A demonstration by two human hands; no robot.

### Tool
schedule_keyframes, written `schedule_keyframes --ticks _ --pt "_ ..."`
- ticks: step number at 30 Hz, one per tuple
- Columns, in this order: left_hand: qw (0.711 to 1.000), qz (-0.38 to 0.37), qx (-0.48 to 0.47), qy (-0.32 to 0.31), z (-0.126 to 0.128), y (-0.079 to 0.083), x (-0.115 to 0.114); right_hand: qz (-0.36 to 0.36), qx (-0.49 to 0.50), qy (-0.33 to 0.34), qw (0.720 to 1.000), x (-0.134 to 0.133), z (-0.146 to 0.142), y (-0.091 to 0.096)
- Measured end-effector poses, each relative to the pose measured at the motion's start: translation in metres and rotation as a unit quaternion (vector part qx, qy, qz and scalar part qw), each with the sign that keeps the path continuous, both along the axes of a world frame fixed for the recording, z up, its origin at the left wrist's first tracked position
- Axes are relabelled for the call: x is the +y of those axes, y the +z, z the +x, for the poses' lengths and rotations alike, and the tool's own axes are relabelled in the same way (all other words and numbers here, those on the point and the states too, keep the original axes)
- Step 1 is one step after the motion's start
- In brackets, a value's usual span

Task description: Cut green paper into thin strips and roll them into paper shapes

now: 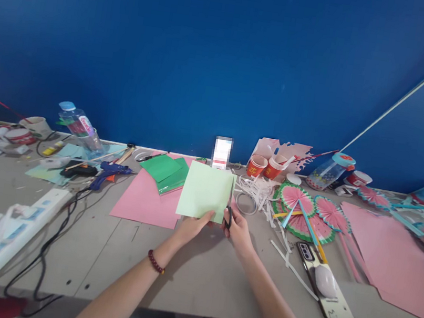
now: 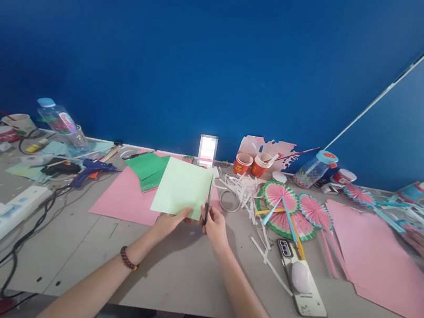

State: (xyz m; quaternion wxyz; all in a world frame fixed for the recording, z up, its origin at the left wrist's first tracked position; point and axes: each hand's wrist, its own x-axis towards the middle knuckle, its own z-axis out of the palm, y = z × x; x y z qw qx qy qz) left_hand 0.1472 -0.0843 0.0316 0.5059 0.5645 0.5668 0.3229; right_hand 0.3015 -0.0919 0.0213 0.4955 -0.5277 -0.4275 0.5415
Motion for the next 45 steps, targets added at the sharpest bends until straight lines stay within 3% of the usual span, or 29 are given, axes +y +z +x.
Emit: schedule_keyframes --ticks 12,21,29,45 --pt "0.999 0.043 -0.015 -0.018 0.0 0.0 0.001 0.009 -0.004 0.0 1.0 0.0 0.0 -0.003" --pt "0.998 0.034 -0.019 -0.051 -0.001 -0.002 0.001 0.012 -0.009 0.002 1.0 -0.001 -0.001 -0.002" --pt "0.998 0.017 -0.01 -0.057 0.001 0.008 -0.002 0.017 -0.007 0.007 1.0 0.0 0.0 -0.006" --pt "0.998 0.021 -0.015 -0.051 0.001 0.009 -0.002 0.015 -0.001 -0.004 1.0 -0.001 -0.001 -0.002"
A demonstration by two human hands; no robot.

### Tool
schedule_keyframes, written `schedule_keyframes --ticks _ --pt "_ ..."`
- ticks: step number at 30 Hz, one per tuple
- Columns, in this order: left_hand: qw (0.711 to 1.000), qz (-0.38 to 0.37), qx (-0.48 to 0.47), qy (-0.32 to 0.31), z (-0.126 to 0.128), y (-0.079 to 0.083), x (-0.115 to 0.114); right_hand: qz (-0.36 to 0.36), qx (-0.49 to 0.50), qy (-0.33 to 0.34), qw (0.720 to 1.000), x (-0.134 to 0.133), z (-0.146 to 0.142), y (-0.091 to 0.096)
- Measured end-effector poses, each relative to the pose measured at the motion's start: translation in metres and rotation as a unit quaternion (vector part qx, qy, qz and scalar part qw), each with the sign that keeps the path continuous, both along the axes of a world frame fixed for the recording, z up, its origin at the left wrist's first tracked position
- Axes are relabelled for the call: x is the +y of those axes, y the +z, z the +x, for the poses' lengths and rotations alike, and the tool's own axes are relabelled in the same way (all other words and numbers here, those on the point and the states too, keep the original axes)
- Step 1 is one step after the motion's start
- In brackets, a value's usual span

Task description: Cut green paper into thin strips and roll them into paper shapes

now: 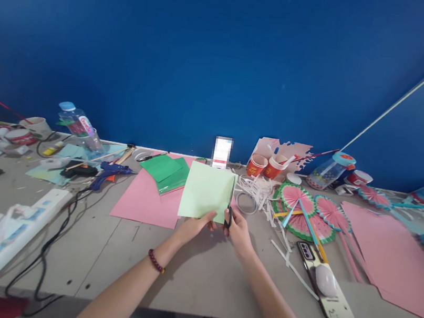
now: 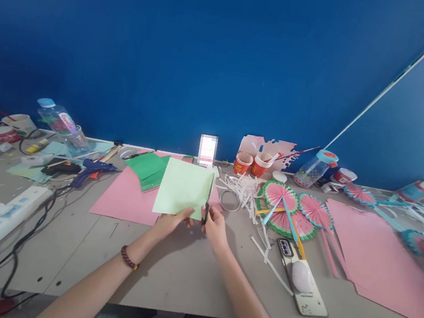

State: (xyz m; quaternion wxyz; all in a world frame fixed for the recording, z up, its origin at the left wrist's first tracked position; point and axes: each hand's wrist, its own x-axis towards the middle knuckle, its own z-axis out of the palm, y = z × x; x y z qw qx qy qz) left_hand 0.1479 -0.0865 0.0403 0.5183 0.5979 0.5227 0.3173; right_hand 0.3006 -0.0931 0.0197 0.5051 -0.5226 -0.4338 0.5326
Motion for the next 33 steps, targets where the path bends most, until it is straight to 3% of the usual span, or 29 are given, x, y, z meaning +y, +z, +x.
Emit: schedule_keyframes --ticks 12,33 --pt "0.998 -0.005 -0.026 -0.059 -0.0009 -0.0037 0.0028 -0.001 0.002 0.0 1.0 0.0025 0.0022 -0.0082" --pt "0.999 0.005 -0.021 -0.043 -0.001 -0.0012 0.001 -0.017 -0.005 -0.008 1.0 0.0037 0.0043 -0.0083"
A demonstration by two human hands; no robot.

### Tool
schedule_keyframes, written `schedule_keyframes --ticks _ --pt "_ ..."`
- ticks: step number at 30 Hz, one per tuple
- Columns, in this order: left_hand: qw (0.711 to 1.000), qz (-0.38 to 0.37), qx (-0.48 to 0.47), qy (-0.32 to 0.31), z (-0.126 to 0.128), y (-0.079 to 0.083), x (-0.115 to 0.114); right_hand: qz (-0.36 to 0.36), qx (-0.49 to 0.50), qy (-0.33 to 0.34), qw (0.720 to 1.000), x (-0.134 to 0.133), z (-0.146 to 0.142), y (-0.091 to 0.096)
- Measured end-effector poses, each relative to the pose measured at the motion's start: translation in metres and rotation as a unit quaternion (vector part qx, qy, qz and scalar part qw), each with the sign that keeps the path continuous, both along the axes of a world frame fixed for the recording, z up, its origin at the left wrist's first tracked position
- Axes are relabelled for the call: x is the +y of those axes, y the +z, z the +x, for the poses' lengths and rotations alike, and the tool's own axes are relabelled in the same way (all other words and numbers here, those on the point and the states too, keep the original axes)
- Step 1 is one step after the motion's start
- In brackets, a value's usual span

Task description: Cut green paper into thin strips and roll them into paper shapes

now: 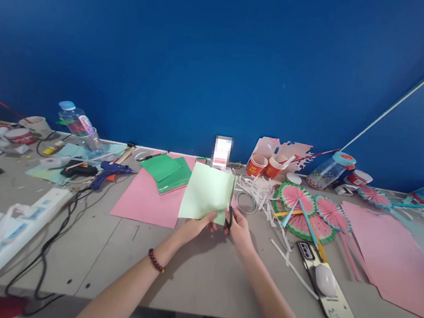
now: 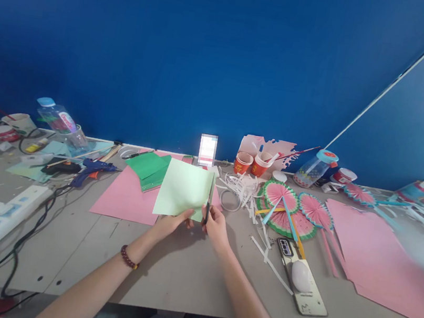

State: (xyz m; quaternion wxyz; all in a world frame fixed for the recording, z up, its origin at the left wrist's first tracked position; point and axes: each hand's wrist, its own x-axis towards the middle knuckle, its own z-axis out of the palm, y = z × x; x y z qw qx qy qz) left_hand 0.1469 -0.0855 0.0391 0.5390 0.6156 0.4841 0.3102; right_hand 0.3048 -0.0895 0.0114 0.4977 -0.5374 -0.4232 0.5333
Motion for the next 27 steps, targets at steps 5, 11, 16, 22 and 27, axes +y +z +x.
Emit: schedule_keyframes --ticks 5,11,16,22,27 --pt "1.0 -0.022 -0.021 -0.001 -0.001 0.004 -0.001 0.0 0.021 0.004 1.0 -0.002 0.0 0.002" --pt "0.997 -0.023 -0.078 -0.009 0.0 -0.002 -0.001 0.006 0.022 0.004 1.0 -0.002 0.0 0.001" --pt "0.994 -0.025 -0.106 0.004 0.002 -0.006 -0.001 -0.004 0.029 -0.001 1.0 0.0 0.001 0.0" --pt "0.993 -0.037 -0.115 0.011 0.002 -0.004 -0.002 -0.017 0.042 0.005 0.999 0.001 0.001 0.0" --pt "0.989 -0.02 -0.147 0.002 0.003 -0.004 -0.002 -0.016 0.054 -0.005 0.998 0.001 0.002 -0.003"
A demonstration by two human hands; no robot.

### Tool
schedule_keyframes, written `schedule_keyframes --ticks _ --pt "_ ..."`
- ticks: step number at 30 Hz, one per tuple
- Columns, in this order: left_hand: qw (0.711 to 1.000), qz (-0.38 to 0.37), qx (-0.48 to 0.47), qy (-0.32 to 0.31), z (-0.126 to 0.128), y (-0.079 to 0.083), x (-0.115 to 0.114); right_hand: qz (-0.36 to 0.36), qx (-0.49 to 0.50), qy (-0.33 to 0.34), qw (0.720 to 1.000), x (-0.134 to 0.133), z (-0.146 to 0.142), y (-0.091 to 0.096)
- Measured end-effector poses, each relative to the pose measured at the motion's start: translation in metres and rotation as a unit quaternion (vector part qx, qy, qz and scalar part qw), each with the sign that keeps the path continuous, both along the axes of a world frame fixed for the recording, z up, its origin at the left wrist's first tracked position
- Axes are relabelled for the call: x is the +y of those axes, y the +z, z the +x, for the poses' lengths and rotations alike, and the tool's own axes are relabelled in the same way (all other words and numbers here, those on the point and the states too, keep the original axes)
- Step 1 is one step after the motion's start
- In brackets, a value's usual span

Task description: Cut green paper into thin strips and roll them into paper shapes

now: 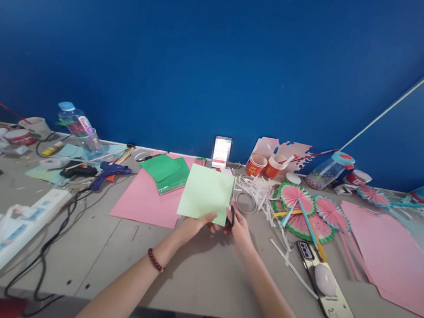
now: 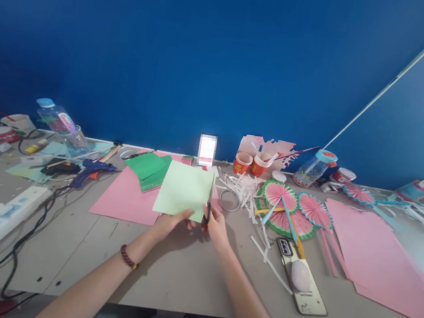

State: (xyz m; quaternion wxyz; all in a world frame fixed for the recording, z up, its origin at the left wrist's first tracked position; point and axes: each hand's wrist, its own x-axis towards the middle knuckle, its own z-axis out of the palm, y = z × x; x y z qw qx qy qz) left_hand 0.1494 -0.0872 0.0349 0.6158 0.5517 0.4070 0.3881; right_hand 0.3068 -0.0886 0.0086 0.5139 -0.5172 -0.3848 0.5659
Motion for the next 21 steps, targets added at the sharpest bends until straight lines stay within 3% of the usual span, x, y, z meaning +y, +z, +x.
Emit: schedule_keyframes --ticks 3,8,12,16,21 --pt "1.0 0.002 -0.001 -0.026 -0.003 -0.002 0.002 0.021 0.007 -0.003 1.0 -0.001 0.0 0.001" --pt "0.983 0.113 0.131 0.066 -0.013 -0.004 0.009 0.048 0.016 0.009 0.999 -0.003 -0.002 0.01" --pt "0.971 0.117 0.202 0.052 -0.019 -0.003 0.007 0.037 0.023 0.006 0.999 -0.005 -0.003 0.014" --pt "0.979 0.056 0.189 0.056 -0.018 -0.003 0.001 0.023 0.014 -0.008 1.0 -0.004 -0.001 0.011" --pt "0.995 0.025 0.081 0.053 -0.011 0.003 -0.003 0.03 0.008 -0.024 0.999 -0.002 0.0 0.006"
